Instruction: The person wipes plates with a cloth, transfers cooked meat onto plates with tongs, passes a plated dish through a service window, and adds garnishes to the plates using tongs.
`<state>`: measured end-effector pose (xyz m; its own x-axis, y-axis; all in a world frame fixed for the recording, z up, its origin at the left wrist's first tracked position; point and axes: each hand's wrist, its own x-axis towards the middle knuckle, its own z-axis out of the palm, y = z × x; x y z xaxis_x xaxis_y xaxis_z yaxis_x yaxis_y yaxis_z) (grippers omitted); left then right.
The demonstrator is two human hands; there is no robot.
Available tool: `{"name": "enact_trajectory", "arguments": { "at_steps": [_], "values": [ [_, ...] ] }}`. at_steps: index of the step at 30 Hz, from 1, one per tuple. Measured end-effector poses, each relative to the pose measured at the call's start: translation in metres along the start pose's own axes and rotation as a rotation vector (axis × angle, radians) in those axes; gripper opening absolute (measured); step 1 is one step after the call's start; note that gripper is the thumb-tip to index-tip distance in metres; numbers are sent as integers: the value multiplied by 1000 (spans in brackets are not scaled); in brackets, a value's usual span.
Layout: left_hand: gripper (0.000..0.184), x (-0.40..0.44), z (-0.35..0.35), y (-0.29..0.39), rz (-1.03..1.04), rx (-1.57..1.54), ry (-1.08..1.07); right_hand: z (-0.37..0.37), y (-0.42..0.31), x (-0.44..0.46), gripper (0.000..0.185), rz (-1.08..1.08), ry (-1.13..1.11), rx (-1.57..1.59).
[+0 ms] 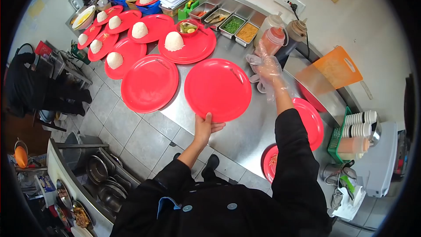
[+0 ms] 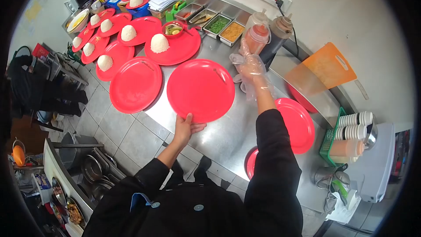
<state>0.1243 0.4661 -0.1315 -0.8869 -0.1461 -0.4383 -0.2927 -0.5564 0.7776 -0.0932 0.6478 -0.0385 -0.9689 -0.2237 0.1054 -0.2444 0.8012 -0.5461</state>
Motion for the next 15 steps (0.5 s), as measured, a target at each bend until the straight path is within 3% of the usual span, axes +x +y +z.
{"name": "enact_trajectory", "arguments": {
  "at_steps": [1,4,5,7,10,13,15],
  "values": [
    [30,4,4,5,-111,33,8,-5,-5,-5,86,1,-1,0],
    [26,23,7,1,-238,131,-110,-12,-8,-28,76,178,-53,417],
    [26,28,10,1,-245,131,-110,-13,1,-41,76,78,36,495],
    [27,36,18,-1,-238,67,-132,-16,6,-73,76,-14,122,570],
    [29,44,33,-9,-290,28,-225,-27,2,-128,81,40,130,344],
    [32,49,45,-13,-350,86,-323,-24,6,-171,77,148,90,431],
    [32,44,37,-1,-365,186,-342,-27,-18,-197,69,313,167,674]
  ]
}}
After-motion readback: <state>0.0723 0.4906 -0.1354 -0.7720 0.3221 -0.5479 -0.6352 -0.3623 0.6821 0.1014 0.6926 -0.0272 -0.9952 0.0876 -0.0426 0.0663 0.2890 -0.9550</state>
